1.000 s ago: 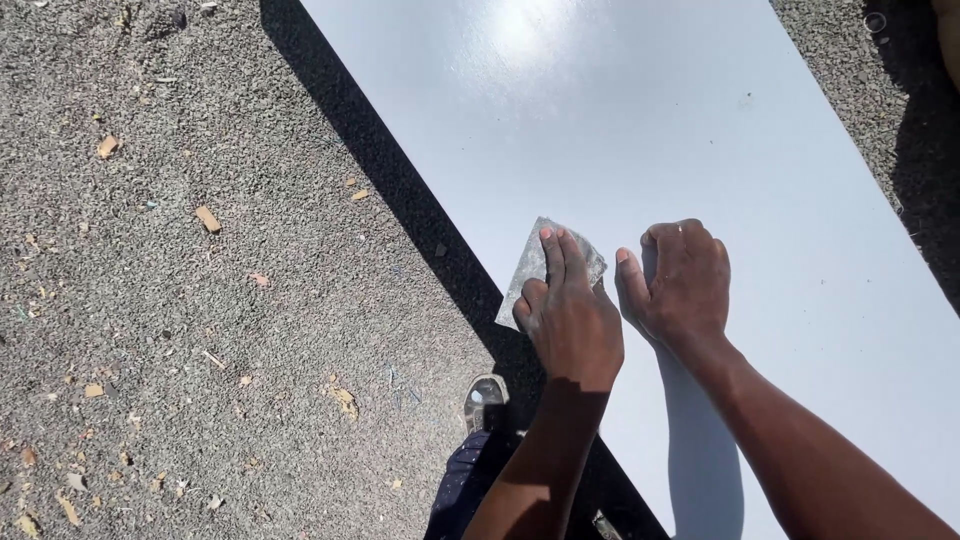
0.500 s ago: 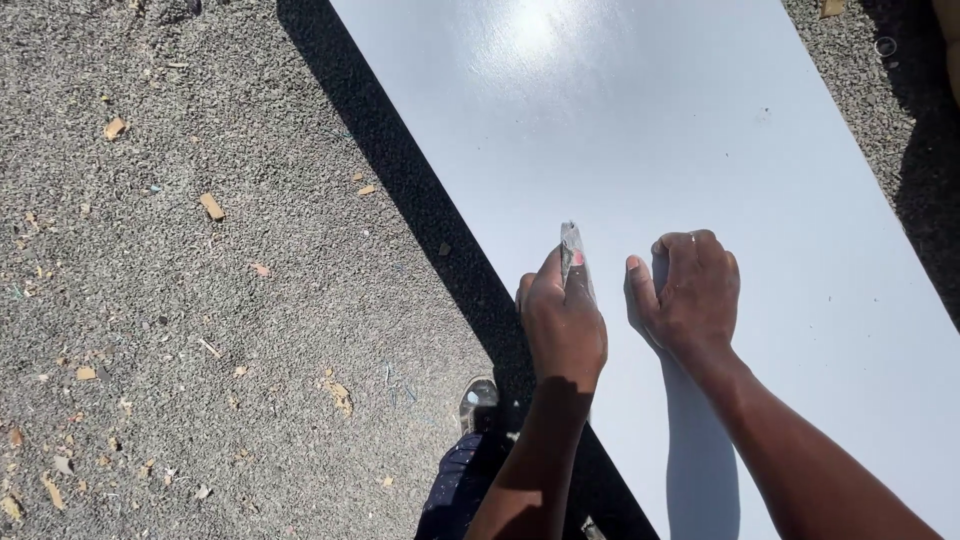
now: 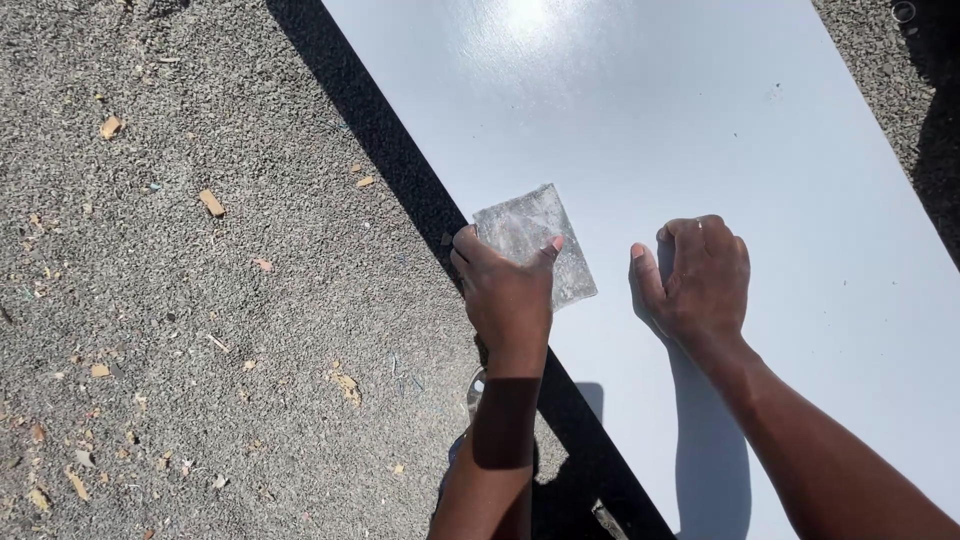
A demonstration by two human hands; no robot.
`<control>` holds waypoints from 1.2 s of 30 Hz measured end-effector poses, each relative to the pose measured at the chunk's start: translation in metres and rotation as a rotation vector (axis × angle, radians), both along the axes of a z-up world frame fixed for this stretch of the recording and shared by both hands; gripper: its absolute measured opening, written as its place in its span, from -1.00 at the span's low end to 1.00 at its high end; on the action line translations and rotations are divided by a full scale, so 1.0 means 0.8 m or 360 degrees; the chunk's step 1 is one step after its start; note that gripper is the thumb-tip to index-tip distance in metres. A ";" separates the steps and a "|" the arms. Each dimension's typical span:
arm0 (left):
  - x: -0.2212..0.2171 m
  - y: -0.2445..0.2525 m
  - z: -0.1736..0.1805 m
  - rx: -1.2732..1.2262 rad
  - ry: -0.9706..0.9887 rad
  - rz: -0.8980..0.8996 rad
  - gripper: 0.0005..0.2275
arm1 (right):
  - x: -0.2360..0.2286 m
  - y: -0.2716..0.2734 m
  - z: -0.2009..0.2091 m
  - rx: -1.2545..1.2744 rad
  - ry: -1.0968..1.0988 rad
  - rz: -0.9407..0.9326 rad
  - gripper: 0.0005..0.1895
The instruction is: Sanding the surface of a large white panel using a piece of sandpaper to prepare it for finishing.
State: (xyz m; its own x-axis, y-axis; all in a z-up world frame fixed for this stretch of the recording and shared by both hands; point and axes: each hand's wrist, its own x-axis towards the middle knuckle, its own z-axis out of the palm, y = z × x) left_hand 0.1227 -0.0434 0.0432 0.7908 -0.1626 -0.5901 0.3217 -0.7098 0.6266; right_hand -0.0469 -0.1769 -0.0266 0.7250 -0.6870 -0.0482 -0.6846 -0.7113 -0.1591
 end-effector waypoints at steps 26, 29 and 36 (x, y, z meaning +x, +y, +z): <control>0.014 -0.028 -0.018 0.0136 -0.0119 -0.0261 -0.56 | 0.002 -0.004 0.002 0.0046 -0.0018 0.0002 -0.51; 0.007 -0.032 -0.007 0.0153 -0.0039 -0.0255 -0.58 | -0.002 -0.007 0.000 0.0062 -0.0057 0.0029 -0.53; -0.007 -0.033 -0.024 0.0159 -0.0120 -0.0179 -0.63 | -0.008 -0.004 -0.013 0.0017 -0.0221 0.0096 -0.57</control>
State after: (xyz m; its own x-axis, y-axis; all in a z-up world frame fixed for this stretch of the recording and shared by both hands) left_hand 0.1172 -0.0698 0.0237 0.8137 -0.1959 -0.5473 0.1913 -0.7988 0.5704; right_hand -0.0531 -0.1798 -0.0366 0.7654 -0.6417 0.0484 -0.6114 -0.7485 -0.2568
